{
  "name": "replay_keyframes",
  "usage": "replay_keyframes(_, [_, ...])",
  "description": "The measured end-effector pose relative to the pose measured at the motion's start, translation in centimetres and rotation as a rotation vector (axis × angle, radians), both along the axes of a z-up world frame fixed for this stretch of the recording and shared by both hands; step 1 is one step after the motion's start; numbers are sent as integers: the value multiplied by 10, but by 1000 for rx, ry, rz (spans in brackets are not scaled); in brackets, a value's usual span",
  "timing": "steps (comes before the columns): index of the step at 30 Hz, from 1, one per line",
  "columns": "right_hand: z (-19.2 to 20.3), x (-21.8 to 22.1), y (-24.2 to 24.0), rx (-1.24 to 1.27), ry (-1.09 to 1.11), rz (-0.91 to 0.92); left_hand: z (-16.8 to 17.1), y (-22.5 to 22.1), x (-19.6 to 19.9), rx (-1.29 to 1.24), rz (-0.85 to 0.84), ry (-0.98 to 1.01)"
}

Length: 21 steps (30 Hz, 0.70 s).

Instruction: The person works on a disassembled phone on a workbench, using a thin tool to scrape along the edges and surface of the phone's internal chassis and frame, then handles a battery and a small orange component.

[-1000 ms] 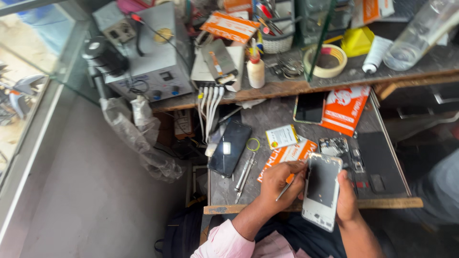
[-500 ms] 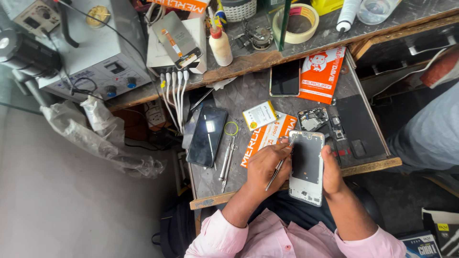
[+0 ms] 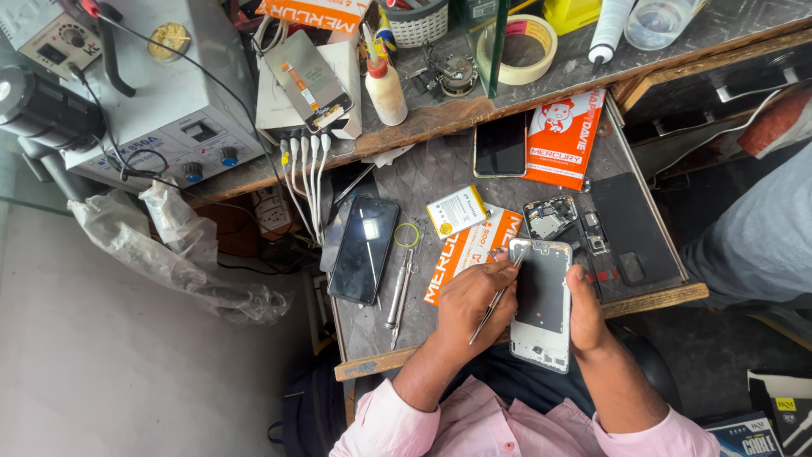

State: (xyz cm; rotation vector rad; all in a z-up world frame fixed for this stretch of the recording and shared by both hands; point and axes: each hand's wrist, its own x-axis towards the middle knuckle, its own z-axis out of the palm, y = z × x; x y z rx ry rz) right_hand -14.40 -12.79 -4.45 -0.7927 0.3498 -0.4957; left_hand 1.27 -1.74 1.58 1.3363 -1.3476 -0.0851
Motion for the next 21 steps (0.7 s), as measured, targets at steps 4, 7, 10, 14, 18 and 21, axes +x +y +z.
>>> replay_keyframes(4, [-6, 1, 1, -6, -14, 6, -1, 1, 0, 10, 14, -6])
replay_keyframes(7, [-13, -3, -2, -4, 24, -23, -6, -3, -3, -7, 37, 6])
replay_keyframes(10, [-18, -2, -3, -7, 32, -19, -10, -2, -2, 8, 58, 32])
replay_keyframes(14, [-12, -4, -3, -53, 36, -34, -14, -2, -4, 45, 113, 69])
replay_keyframes(18, [-1, -2, 1, -64, -68, 39, -9, 2, 1, 8, 70, 42])
replay_keyframes(21, [0, -2, 2, -51, 8, -9, -5, 2, 2, 5, 20, 22])
